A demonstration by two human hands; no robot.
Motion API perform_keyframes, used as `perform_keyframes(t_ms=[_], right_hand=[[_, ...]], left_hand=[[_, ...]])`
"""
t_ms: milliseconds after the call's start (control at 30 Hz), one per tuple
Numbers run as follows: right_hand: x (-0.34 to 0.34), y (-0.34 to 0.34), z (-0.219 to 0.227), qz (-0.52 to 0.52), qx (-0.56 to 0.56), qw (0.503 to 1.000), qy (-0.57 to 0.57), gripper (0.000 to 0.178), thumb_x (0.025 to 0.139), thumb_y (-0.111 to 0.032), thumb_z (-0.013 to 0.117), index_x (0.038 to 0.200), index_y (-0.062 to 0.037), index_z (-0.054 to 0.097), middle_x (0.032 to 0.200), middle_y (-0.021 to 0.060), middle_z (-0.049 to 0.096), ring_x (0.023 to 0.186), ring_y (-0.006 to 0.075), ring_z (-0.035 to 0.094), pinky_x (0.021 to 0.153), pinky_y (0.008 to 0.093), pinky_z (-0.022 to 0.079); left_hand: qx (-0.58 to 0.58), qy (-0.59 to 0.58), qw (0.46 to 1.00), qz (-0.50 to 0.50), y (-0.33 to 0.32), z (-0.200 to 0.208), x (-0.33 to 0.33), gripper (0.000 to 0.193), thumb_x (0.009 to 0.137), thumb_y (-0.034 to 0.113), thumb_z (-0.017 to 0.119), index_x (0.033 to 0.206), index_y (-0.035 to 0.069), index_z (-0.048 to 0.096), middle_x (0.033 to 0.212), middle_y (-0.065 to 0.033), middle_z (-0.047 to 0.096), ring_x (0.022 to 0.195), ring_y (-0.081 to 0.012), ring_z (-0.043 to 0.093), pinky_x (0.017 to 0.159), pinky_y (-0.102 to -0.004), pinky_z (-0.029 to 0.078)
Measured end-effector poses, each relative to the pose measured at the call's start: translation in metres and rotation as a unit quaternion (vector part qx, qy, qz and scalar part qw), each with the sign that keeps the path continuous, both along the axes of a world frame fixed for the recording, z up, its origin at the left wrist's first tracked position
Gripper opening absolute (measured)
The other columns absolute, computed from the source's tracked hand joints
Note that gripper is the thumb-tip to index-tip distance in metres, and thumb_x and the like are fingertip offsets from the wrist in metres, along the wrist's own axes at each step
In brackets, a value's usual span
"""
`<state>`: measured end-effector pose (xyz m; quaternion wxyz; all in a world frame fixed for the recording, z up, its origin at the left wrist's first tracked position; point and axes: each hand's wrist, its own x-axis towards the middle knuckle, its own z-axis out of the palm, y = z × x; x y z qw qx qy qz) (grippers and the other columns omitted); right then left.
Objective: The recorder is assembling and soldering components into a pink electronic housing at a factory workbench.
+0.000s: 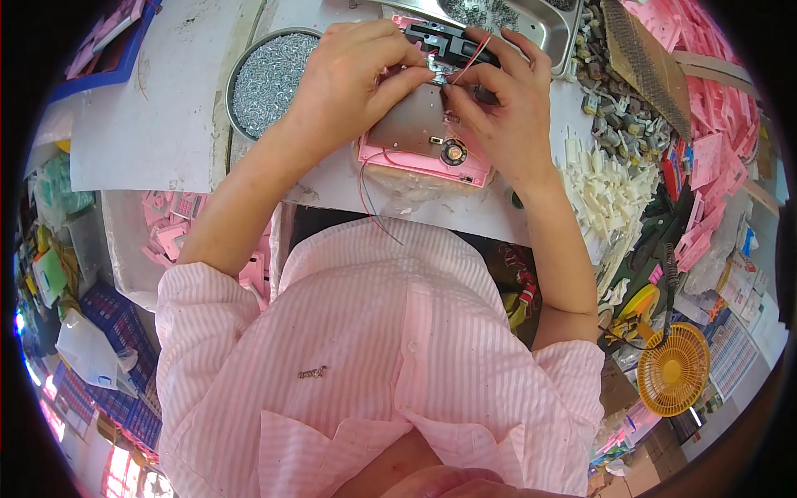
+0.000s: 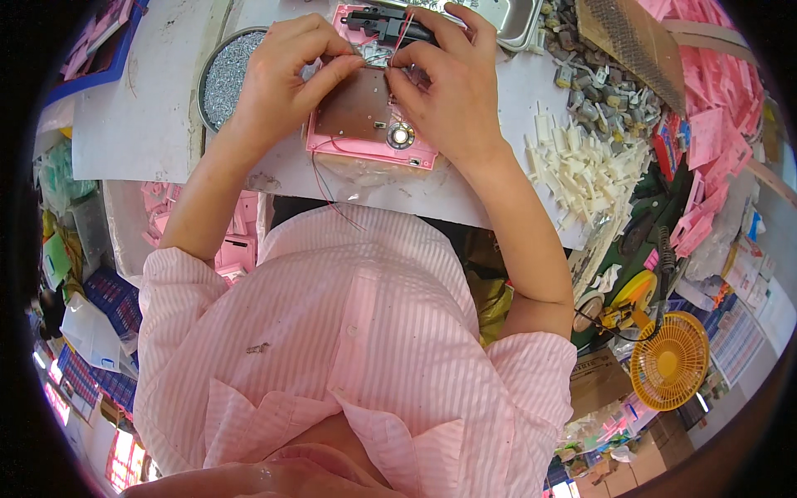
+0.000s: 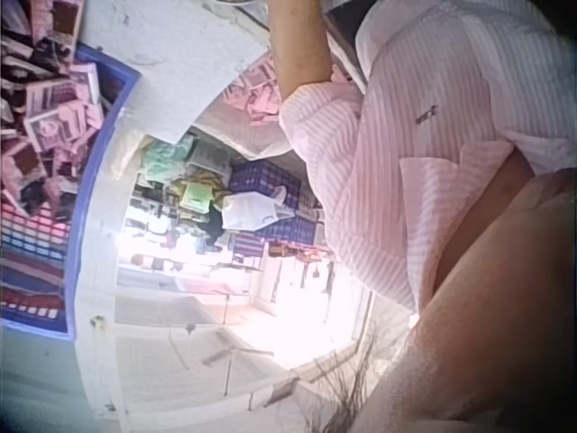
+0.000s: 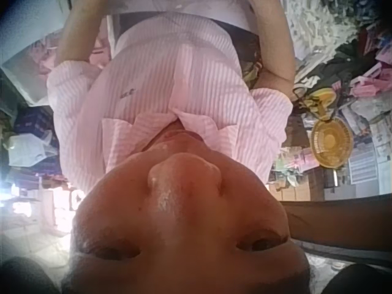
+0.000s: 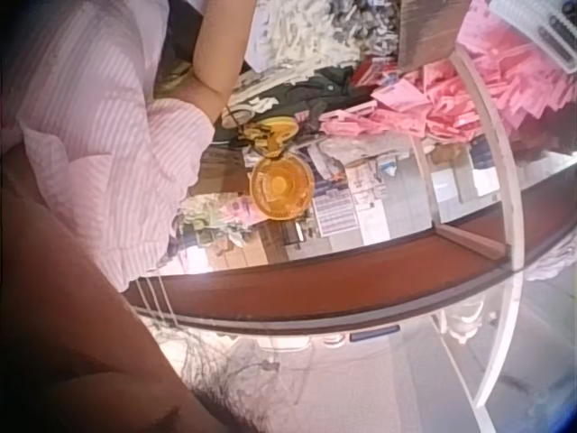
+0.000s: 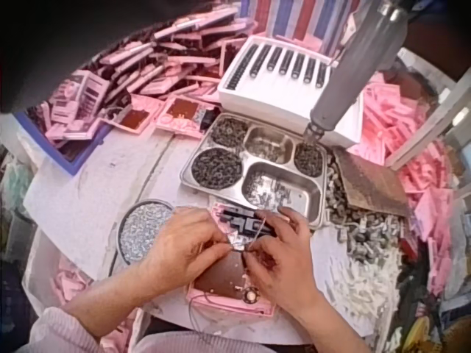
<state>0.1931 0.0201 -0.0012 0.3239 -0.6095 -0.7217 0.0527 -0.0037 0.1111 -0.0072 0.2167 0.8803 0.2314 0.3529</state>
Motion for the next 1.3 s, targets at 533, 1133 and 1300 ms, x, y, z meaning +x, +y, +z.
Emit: perform_keyframes(t_ms=[533,1133,1300], right_hand=[[0.033,-0.032,0.028,0.019,0.074,0.997,0.017,0.017,0.069,-0.010,0.078,0.084,-0.0151,0.073,0.128,0.0026,0.064,0.125,0.0336,0.047,0.103,0.0437,0.037],[0.228,-0.350,0.012,-0.499,0.224,0.611,0.573,0.014,0.095,-0.017,0.068,0.101,-0.0090,0.060,0.080,0.0030,0.062,0.064,0.0134,0.055,0.052,0.0261,0.044],[0.260,-0.339,0.017,-0.533,0.240,0.670,0.458,0.016,0.095,-0.019,0.069,0.092,-0.0081,0.058,0.073,0.0021,0.059,0.060,0.0102,0.052,0.052,0.0238,0.039]], left_hand=[[-0.322,-0.005,0.935,-0.146,-0.027,0.019,0.040,0.020,0.095,0.008,0.061,0.111,-0.003,0.066,0.086,-0.0078,0.067,0.069,-0.0107,0.060,0.063,-0.0259,0.050],[-0.141,0.082,0.967,-0.194,-0.004,0.037,0.042,0.012,0.091,0.002,0.061,0.101,-0.003,0.065,0.087,-0.0101,0.064,0.075,-0.0184,0.061,0.067,-0.0284,0.048],[-0.140,0.086,0.972,-0.169,-0.008,0.041,0.036,0.009,0.093,0.005,0.061,0.099,-0.001,0.064,0.084,-0.0100,0.064,0.070,-0.0189,0.063,0.064,-0.0297,0.050]])
